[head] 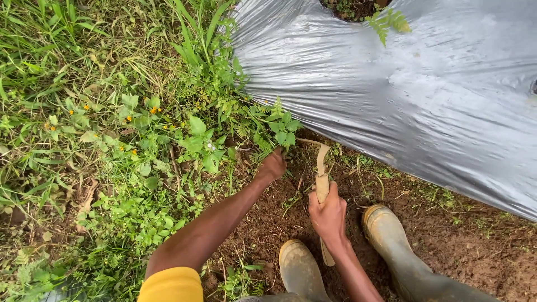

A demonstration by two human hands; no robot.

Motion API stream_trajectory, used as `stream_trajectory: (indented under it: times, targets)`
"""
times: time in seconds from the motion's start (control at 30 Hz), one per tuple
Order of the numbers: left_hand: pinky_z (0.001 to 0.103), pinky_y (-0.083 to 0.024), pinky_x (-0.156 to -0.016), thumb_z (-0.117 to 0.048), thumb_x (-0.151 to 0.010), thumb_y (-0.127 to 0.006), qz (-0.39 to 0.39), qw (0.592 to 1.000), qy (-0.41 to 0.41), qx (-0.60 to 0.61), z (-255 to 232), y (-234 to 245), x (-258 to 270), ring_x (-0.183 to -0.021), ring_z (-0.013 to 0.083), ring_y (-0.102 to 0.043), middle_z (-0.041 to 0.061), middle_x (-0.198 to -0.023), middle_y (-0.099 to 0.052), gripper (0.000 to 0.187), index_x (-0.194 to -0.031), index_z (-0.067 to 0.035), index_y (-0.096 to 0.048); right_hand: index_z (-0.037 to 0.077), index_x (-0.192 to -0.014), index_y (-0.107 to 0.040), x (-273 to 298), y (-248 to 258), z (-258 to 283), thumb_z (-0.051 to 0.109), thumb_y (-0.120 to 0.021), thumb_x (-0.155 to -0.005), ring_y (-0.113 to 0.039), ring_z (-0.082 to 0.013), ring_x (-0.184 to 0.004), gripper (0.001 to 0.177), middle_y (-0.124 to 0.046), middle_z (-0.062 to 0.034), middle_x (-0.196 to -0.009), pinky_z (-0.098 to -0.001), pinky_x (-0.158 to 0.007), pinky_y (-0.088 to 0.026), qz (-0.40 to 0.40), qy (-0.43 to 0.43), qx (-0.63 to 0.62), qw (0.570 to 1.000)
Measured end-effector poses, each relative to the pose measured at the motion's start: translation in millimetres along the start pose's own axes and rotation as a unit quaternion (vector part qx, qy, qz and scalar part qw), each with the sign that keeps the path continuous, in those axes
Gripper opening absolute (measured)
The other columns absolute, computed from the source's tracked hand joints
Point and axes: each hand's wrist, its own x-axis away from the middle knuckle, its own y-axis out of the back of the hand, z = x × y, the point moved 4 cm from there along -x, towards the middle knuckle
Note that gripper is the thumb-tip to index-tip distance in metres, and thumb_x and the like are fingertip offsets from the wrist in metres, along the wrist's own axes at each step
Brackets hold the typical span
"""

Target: The person uses a hand hoe to remove weeds growing along the edge of a plastic mulch sheet in a garden. They repeatedly scrape the soil and pull out the weeds by hand, clearing the area next to the planted crops.

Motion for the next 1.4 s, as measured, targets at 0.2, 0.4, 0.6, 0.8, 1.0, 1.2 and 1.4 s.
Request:
stream_trajectory:
  times: [0.2,0.4,0.6,0.8,1.0,1.2,1.4]
  targets:
    - [0.055,-0.051,-0.105,-0.029,-0.104,-0.047,-0.007,0.999,0.007,0.031,-31.8,31.4,83.1,-0.124,0.0418,-0.061,0.025,-0.137,-0.060,0.056,-0.152,-0.002,-0.041,-0.016,-0.116,-0.054,-11.8,-15.3,-21.7,0.001,-0.058,-0.097,-0.052,-0.0174,-0.040,0.027,-0.065,-0.0180,-0.064,-0.0293,-0.039,-0.041,0.013,0.013,0.009,1.000]
    - [0.049,-0.042,-0.109,-0.015,-0.103,-0.055,-0.063,0.846,-0.250,-0.466,-112.9,77.3,131.0,-0.133,0.0290,-0.057,0.018,-0.143,-0.061,0.041,-0.144,-0.011,-0.058,-0.010,-0.106,-0.059,-3.3,-16.9,-18.0,0.000,-0.063,-0.093,-0.057,-0.0187,-0.041,0.017,-0.065,-0.0169,-0.061,-0.0274,-0.040,-0.042,-0.014,0.047,-0.037,0.998]
    - [0.033,-0.057,-0.093,-0.034,-0.103,-0.048,-0.324,0.754,-0.398,-0.409,-123.3,99.9,123.8,-0.122,0.0222,-0.060,0.016,-0.143,-0.055,0.047,-0.145,-0.014,-0.045,-0.005,-0.095,-0.059,-11.7,-4.5,-31.4,0.000,-0.065,-0.092,-0.053,-0.0168,-0.041,0.008,-0.061,-0.0149,-0.059,-0.0270,-0.040,-0.040,-0.083,0.070,-0.056,0.993]
    - [0.049,-0.011,-0.123,-0.047,-0.102,-0.051,-0.446,0.719,-0.207,-0.491,-107.2,125.2,115.6,-0.148,0.0252,-0.035,0.015,-0.166,-0.031,0.080,-0.166,-0.011,-0.017,-0.004,-0.092,-0.059,-13.4,-6.6,-31.6,0.001,-0.064,-0.093,-0.052,-0.0167,-0.039,0.007,-0.060,-0.0135,-0.057,-0.0255,-0.039,-0.039,-0.084,0.073,-0.067,0.991]
    - [0.044,-0.049,-0.101,-0.030,-0.114,-0.019,-0.230,0.907,-0.146,-0.321,-81.8,120.1,100.1,-0.114,0.0252,-0.055,0.014,-0.119,-0.054,0.055,-0.154,0.001,-0.038,-0.008,-0.100,-0.060,-9.3,-18.4,-26.1,0.004,-0.064,-0.096,-0.052,-0.0176,-0.040,0.013,-0.061,-0.0138,-0.059,-0.0275,-0.038,-0.041,-0.023,0.048,-0.040,0.998]
    - [0.051,-0.053,-0.104,-0.023,-0.113,-0.025,-0.187,0.979,-0.054,-0.058,-77.6,132.3,90.2,-0.123,0.0347,-0.063,0.022,-0.126,-0.061,0.045,-0.140,-0.001,-0.052,0.000,-0.088,-0.059,-5.5,-8.4,-15.3,0.016,-0.064,-0.100,-0.052,-0.0148,-0.039,0.021,-0.060,-0.0108,-0.055,-0.0259,-0.037,-0.039,-0.034,0.042,-0.011,0.998]
    - [0.048,-0.063,-0.091,-0.029,-0.114,-0.034,-0.213,0.970,-0.097,-0.063,-77.8,120.3,89.9,-0.110,0.0363,-0.070,0.019,-0.104,-0.063,0.038,-0.118,-0.002,-0.061,0.005,-0.086,-0.052,-1.5,2.2,28.9,0.007,-0.058,-0.102,-0.040,-0.0097,-0.032,0.017,-0.051,-0.0120,-0.046,-0.0243,-0.034,-0.030,-0.118,0.147,-0.004,0.982]
